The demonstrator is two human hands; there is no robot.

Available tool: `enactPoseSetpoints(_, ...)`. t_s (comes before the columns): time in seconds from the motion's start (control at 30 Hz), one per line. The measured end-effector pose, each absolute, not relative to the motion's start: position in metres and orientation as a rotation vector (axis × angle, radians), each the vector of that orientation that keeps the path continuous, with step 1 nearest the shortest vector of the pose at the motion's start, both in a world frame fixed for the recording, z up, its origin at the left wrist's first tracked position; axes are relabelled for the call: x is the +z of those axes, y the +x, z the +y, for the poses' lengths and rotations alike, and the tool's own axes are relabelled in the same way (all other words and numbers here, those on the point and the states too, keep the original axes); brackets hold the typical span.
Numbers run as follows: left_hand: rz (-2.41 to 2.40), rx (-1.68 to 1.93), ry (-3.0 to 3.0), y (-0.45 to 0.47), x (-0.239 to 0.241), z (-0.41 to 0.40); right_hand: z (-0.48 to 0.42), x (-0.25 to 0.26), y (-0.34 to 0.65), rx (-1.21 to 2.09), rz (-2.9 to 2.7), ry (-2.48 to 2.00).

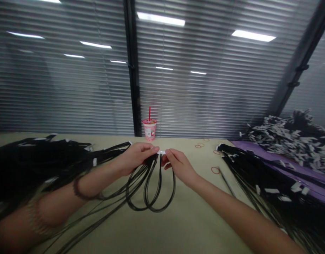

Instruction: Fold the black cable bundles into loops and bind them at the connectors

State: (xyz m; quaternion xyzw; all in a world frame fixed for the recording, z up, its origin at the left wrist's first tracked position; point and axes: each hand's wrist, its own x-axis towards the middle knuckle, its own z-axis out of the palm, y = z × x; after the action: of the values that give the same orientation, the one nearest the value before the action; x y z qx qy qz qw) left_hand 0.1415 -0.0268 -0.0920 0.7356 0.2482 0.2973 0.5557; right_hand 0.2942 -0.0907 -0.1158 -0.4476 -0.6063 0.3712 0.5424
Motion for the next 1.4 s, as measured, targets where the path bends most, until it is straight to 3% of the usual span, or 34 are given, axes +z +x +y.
enactPoseSetpoints(0.3,0.537,0.452,1.936,0.135,-0.093,-0.027,-0.096,-0.121,0.287,0.885,-1.575,-1.148)
enactPoseSetpoints(0.8,0.537,0.533,2.021,0.131,-0.092,-0.02,-0.098,-0.118,0.283,0.918,-1.415,-1.088)
enactPoseSetpoints(1.17,0.503,0.921,2.097,0.138,-0.093,-0.031,-0.099,-0.119,0.281,1.426,-0.985,-0.756)
enactPoseSetpoints(1.4,0.548,0.981,2.146,0.14,-0.096,-0.032,-0.094,-0.124,0.287,1.805,-0.841,-0.598)
